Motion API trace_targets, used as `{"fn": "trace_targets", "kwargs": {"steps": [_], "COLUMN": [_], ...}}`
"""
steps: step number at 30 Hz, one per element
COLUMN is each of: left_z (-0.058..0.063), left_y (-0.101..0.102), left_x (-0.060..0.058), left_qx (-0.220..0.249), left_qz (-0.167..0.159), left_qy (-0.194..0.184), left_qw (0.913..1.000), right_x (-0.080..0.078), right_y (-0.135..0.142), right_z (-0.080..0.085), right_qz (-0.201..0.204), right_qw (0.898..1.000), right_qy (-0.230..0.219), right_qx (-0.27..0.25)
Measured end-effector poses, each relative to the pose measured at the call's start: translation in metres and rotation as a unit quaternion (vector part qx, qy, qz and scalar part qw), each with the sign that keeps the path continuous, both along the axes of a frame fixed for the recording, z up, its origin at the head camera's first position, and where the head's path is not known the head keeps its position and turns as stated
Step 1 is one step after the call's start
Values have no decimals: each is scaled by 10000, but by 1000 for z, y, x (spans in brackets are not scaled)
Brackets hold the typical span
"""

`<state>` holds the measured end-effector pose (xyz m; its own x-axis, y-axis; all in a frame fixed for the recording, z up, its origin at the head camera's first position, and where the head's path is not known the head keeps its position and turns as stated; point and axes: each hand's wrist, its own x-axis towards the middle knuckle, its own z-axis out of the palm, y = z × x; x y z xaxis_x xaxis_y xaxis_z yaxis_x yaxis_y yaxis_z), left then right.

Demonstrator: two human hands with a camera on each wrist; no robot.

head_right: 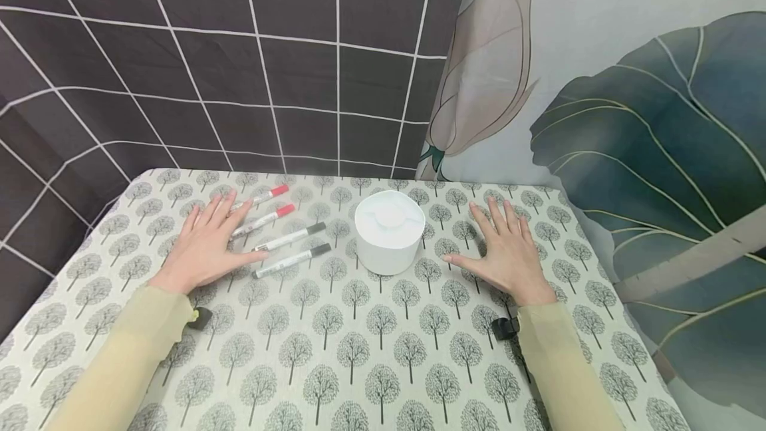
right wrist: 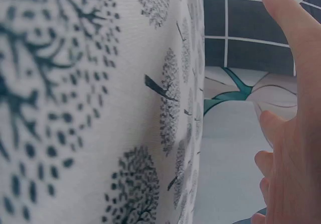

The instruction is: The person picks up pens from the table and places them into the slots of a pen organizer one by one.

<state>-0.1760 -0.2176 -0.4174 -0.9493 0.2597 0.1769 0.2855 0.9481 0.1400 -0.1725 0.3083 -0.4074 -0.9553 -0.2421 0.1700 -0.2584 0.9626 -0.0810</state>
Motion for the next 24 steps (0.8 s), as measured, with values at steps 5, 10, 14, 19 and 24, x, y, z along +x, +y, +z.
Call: {"fn": "trace_targets", "kwargs": {"steps": [5,10,14,19,24], "left_z": [1,2,5,7,15], "left_y": [2,4,4,7,18], "left_x": [0,0,1,3,10], "left_qx": [12,23,113,249,810], "left_qz": [36,43,23,-33,-309], "left_qy": [-65,-115,-90,-172,-181], "left_qw": [10000,9999,9999,9995,9961], "right_x": [1,0,-4,-5,-1], "right_y": [0,-1,-6,-18,-41], "right_z": [0,1,4,8,17], "right_qz": [-16,13,161,275,486], "right_qw": [10000,10000,9992,9931,9673], "right_qy": [-17,26,83,-150,-510], "right_qx": [-10,-60,-350,-1132,-2438]}}
